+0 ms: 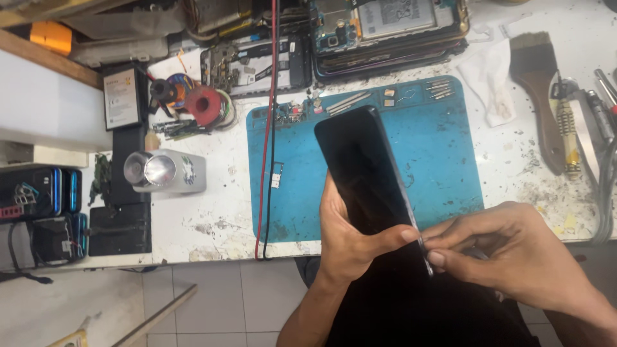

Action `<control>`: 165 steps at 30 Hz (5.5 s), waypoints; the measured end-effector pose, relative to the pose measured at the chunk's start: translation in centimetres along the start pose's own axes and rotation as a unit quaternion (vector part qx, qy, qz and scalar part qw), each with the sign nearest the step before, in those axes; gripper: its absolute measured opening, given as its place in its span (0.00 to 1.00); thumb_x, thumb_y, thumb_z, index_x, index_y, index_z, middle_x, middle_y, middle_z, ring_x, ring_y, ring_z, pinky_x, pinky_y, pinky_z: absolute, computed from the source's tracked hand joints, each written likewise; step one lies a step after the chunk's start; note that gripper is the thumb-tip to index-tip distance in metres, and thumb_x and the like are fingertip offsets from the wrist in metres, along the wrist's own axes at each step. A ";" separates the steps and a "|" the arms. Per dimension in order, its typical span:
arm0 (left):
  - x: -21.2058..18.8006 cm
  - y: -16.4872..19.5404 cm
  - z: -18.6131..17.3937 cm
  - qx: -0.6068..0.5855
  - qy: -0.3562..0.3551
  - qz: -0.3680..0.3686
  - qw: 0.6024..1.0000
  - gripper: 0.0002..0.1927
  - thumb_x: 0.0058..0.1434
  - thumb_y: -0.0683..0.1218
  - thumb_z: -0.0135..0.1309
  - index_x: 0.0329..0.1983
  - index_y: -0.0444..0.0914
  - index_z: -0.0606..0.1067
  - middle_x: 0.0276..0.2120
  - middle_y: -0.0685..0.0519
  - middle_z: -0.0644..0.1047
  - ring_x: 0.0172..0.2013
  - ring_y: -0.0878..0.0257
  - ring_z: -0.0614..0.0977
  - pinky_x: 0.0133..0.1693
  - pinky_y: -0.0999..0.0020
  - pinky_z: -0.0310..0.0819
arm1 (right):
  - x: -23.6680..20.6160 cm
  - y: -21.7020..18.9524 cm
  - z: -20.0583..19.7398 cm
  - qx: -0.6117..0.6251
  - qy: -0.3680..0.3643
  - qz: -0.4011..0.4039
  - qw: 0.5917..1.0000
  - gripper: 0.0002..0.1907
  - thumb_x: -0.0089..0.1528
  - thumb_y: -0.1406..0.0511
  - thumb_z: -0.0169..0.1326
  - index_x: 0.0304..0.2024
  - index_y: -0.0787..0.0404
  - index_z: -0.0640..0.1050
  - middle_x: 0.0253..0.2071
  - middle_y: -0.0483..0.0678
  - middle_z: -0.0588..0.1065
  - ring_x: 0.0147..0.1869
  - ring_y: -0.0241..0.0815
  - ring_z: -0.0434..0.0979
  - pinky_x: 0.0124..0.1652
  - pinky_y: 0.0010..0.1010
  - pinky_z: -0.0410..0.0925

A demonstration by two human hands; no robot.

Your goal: The person holds a smartphone, pries open its back cover by hand, and removes the back panel to expose the internal battery. They then use a screwdriver-like prying tool to work on the exposed battery and internal components on a repair mat.

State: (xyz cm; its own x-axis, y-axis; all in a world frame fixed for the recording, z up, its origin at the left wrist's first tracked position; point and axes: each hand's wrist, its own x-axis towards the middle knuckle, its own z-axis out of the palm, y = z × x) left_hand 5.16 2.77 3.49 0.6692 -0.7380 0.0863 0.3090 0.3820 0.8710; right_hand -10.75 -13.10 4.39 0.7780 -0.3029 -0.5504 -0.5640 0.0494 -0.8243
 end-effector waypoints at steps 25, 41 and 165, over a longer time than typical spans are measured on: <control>-0.1 -0.5 -0.8 0.100 0.009 0.000 0.995 0.47 0.52 0.51 0.75 0.67 0.30 0.62 0.52 0.47 0.75 0.52 0.60 0.80 0.57 0.65 0.80 | 2.4 0.3 0.9 0.005 -0.010 -0.083 0.996 0.24 0.48 0.74 0.67 0.48 0.61 0.85 0.34 0.48 0.85 0.37 0.39 0.90 0.42 0.31 0.82; -0.3 -1.4 -1.2 0.110 -0.005 -0.020 0.994 0.38 0.55 0.45 0.72 0.62 0.32 0.63 0.49 0.50 0.76 0.49 0.64 0.81 0.54 0.68 0.80 | 4.2 -1.3 1.0 -0.018 -0.020 -0.068 0.997 0.19 0.46 0.73 0.64 0.41 0.66 0.85 0.30 0.47 0.83 0.35 0.37 0.83 0.38 0.30 0.78; 4.8 -0.4 0.6 -0.059 0.097 -0.079 0.990 0.10 0.69 0.40 0.58 0.48 0.29 0.75 0.37 0.44 0.81 0.36 0.59 0.85 0.38 0.64 0.85 | 10.2 -3.2 -4.0 0.034 -0.152 -0.126 0.980 0.26 0.47 0.79 0.62 0.50 0.74 0.74 0.43 0.56 0.82 0.39 0.44 0.84 0.41 0.30 0.79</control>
State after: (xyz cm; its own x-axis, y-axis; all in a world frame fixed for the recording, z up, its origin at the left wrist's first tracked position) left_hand 7.86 -1.25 3.88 0.7196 -0.6778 -0.1507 0.4896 0.3413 0.8024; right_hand -2.09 -20.15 1.93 0.9424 -0.0167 -0.3342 -0.3320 0.0768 -0.9401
